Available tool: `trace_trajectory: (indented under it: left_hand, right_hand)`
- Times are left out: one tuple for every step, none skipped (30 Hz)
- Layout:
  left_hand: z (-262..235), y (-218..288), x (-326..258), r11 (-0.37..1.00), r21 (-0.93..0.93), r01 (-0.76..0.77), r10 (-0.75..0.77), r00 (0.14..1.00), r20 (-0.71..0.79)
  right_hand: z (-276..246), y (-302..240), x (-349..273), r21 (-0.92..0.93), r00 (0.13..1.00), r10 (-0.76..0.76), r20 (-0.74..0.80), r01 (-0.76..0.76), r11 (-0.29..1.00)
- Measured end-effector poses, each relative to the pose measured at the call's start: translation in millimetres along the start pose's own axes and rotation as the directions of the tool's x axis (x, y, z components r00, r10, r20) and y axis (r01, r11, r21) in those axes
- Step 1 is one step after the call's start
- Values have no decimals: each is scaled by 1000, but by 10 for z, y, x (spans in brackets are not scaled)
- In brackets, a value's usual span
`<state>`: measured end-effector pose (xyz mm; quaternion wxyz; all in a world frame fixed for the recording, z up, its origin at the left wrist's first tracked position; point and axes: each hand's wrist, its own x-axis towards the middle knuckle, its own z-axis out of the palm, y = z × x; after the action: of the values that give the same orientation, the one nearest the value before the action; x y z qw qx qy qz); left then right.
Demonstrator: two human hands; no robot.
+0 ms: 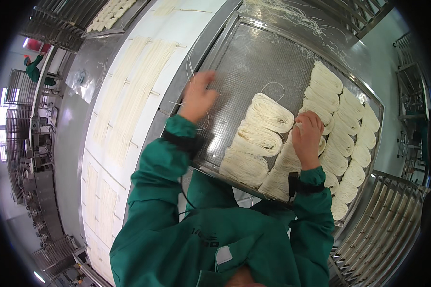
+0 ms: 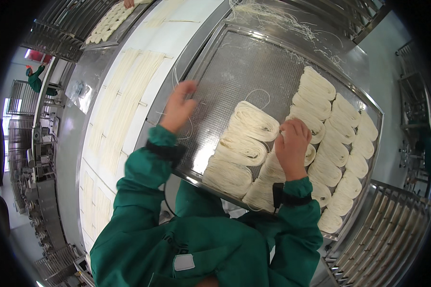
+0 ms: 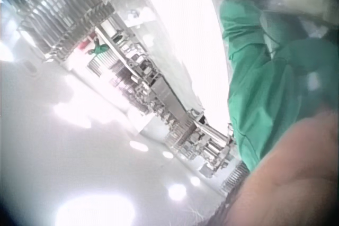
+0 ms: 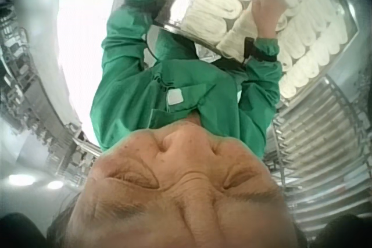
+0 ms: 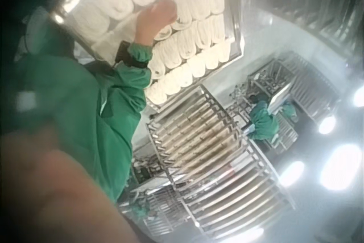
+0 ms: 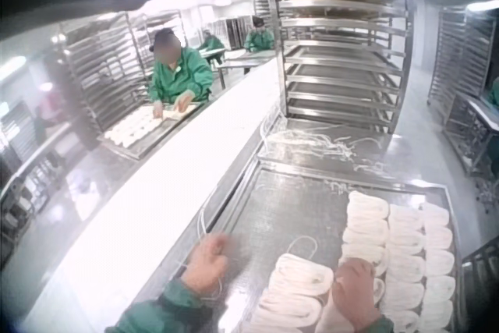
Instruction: The person repeatedly picks up strands of white noodles from a conveyor, folds them into neat bundles, and places them onto a metal tray. After filling the tray, they carry it to a rolling rack and slide it into place, then retrieve an empty tray to continue.
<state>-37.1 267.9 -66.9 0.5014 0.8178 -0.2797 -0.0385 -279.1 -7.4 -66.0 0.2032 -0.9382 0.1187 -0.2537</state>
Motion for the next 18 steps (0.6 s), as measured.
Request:
trace_trajectory:
  left_hand:
    - [-287, -157, 2, 967, 252, -44, 78, 989, -125]
    - [-579, -330, 45, 857, 508, 85, 49, 968, -245]
    - [-841, -503, 100, 731, 649, 210, 33, 939, -341]
    - [-1081, -657, 167, 568, 752, 334, 37, 903, -429]
    - [-1334, -774, 231, 589, 645, 487, -160, 852, -498]
    - [-1519, -866, 309, 557, 520, 648, -393, 757, -522]
    - [-1619, -945, 421, 474, 562, 678, -419, 735, -533]
    - [-1652, -1021, 518, 373, 599, 708, -461, 702, -543]
    - [-1656, -1088, 609, 409, 636, 655, -466, 749, -472]
    - [-1597, -1149, 704, 408, 690, 598, -433, 792, -431]
    - [-1501, -1204, 816, 395, 745, 538, -385, 833, -398]
    - [-1401, -1245, 912, 384, 796, 469, -331, 874, -356]
    - [-1288, -1266, 974, 383, 839, 387, -182, 922, -342]
    - [-1206, -1253, 1054, 442, 819, 366, -170, 930, -324]
    - [-1130, -1202, 1129, 500, 795, 344, -175, 939, -296]
    - [-1058, -1104, 1198, 550, 767, 332, -198, 943, -266]
    - [-1008, -946, 1287, 700, 672, 242, -187, 970, -154]
    - [-930, -731, 1391, 810, 523, 263, -277, 959, -53]
  right_hand:
    - [-38, 29, -10, 21, 1000, 13, 0, -13, 1000]
    - [-65, 55, -22, 16, 999, 34, 23, -34, 999]
    - [-84, 80, -39, 14, 998, 48, 32, -48, 999]
    - [-96, 100, -60, 18, 998, 57, 29, -58, 998]
    - [-105, 112, -83, 5, 997, 59, 40, -59, 998]
    - [-109, 119, -105, 0, 998, 56, 39, -56, 998]
    - [-114, 126, -119, 0, 999, 45, 26, -45, 999]
    - [-120, 125, -134, 3, 998, 51, 35, -51, 999]
    - [-122, 120, -142, 13, 998, 47, 32, -47, 999]
    - [-126, 113, -144, 28, 999, 35, 23, -36, 999]
    - [-128, 105, -138, 45, 999, 27, 18, -28, 999]
    - [-130, 95, -126, 66, 1000, 12, 6, -13, 998]
    - [-133, 86, -107, 91, 1000, 12, -1, -12, 996]
    - [-135, 74, -80, 121, 1000, 8, -14, -6, 993]
    - [-137, 58, -45, 155, 1000, 19, -23, -15, 988]
    - [-142, 36, 0, 200, 999, 32, -32, -25, 979]
    - [-149, 13, 65, 213, 999, 32, -30, -25, 977]
    - [-157, -12, 155, 237, 999, 32, -28, -25, 971]
